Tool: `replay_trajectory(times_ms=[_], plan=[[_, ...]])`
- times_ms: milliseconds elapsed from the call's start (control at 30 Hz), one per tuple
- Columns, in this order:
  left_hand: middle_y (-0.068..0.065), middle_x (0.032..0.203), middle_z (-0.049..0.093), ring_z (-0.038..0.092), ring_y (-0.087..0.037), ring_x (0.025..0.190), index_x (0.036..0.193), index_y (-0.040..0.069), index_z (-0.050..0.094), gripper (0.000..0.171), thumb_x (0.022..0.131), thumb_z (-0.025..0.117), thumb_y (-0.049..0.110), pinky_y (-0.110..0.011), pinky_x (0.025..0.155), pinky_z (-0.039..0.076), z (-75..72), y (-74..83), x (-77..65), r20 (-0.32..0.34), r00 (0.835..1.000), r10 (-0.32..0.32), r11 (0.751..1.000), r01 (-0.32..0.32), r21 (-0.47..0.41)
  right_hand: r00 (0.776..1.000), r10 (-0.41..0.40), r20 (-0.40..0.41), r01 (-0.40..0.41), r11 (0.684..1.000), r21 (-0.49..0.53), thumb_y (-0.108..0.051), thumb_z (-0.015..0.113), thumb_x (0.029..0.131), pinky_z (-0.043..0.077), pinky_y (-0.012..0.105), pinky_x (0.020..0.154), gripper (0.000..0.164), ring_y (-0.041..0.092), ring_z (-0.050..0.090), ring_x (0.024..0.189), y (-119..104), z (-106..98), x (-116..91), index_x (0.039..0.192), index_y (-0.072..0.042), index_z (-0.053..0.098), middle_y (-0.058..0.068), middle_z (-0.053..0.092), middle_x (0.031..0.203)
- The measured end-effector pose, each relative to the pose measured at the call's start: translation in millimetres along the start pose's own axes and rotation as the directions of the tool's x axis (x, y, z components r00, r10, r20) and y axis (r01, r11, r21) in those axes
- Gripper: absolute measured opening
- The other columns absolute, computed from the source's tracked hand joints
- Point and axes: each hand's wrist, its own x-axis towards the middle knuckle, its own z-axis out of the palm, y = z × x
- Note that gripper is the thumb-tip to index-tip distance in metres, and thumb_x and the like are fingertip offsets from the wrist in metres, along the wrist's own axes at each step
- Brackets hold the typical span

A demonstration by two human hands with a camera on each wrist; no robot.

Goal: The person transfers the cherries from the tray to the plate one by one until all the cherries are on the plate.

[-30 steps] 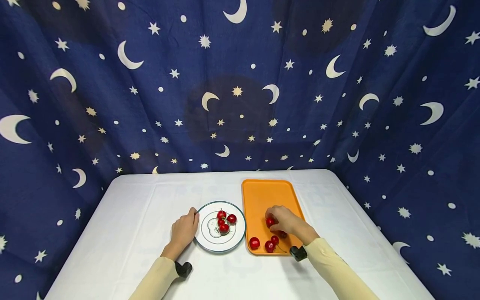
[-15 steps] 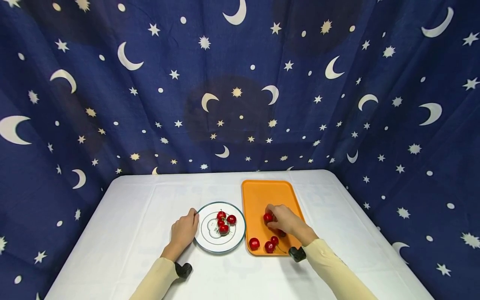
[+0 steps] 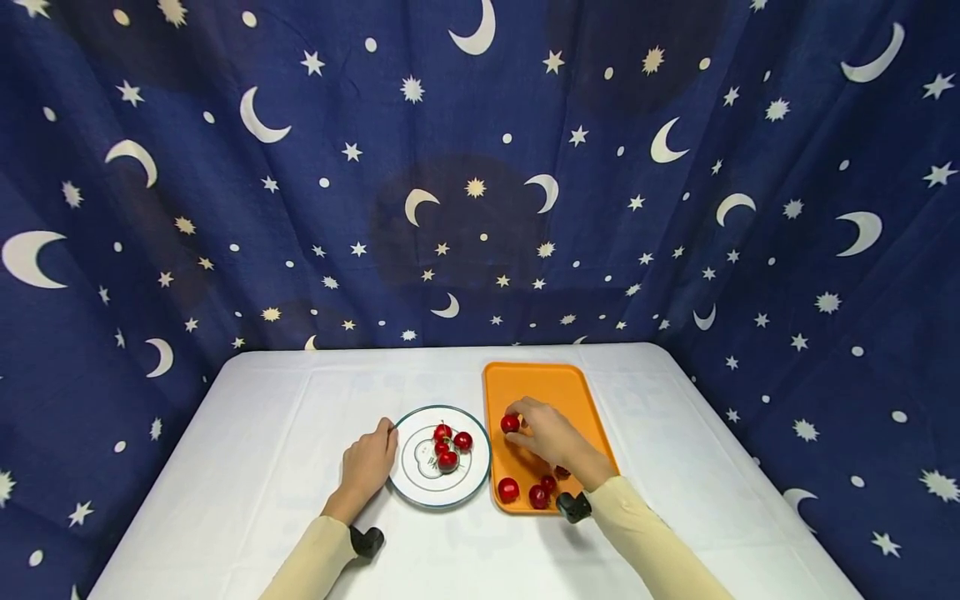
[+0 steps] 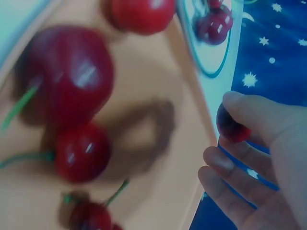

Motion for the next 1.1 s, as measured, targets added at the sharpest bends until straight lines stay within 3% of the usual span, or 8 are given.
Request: replay_trajectory(times_ms=[133,467,667,900,1100], plan=[[-0.009,0.074,0.07,0.064,-0.023,0.062,0.107,0.006,0.064,0.021,0.106,0.052,0.024,-0.04,0.056,0.046,0.0,0.1,-0.3,-0.002,1.0,0.001,1.0,-0.001,0.0,0.999,-0.044,-0.014,0.044,0.999,-0.01,-0.022,0.079,0.092,0.059,0.036,0.085,0.034,0.019,0.066,0.091,-9.3,4.2,4.6,0.121,-0.009,0.069,0.005,0.069,0.114],[-0.011,0.075,0.07,0.064,-0.025,0.062,0.107,0.006,0.063,0.021,0.105,0.053,0.024,-0.04,0.057,0.046,-1.1,1.4,0.3,-0.019,1.0,0.001,1.0,-0.001,0.004,0.996,-0.058,-0.063,0.059,0.998,0.016,-0.025,0.077,0.093,0.057,0.04,0.091,0.034,0.02,0.067,0.104,-29.4,14.5,19.7,0.124,-0.016,0.066,0.003,0.071,0.123],[-0.012,0.078,0.072,0.067,-0.028,0.065,0.107,0.007,0.063,0.02,0.106,0.053,0.024,-0.042,0.057,0.047,1.1,-0.1,-1.2,-0.01,1.0,-0.002,1.0,0.002,-0.002,0.998,-0.06,-0.027,0.061,0.998,0.019,-0.028,0.073,0.096,0.057,0.037,0.085,0.03,0.017,0.064,0.097,-37.9,23.2,27.9,0.123,-0.015,0.067,0.002,0.072,0.118],[-0.011,0.078,0.072,0.068,-0.028,0.066,0.107,0.007,0.063,0.019,0.105,0.053,0.024,-0.042,0.057,0.047,4.2,-0.7,-2.5,-0.015,1.0,0.001,1.0,-0.001,-0.005,0.998,-0.055,-0.002,0.055,0.998,0.018,-0.029,0.072,0.097,0.056,0.045,0.095,0.031,0.024,0.066,0.111,-43.3,35.9,35.5,0.123,-0.013,0.067,0.005,0.073,0.118],[-0.012,0.078,0.072,0.068,-0.029,0.066,0.107,0.007,0.063,0.02,0.106,0.052,0.024,-0.042,0.057,0.047,2.8,-1.6,0.3,-0.02,1.0,0.01,1.0,-0.01,0.001,0.999,-0.045,-0.014,0.045,0.999,-0.01,-0.028,0.073,0.096,0.056,0.047,0.094,0.031,0.026,0.066,0.113,-45.7,41.1,39.8,0.122,-0.013,0.068,0.004,0.073,0.117]])
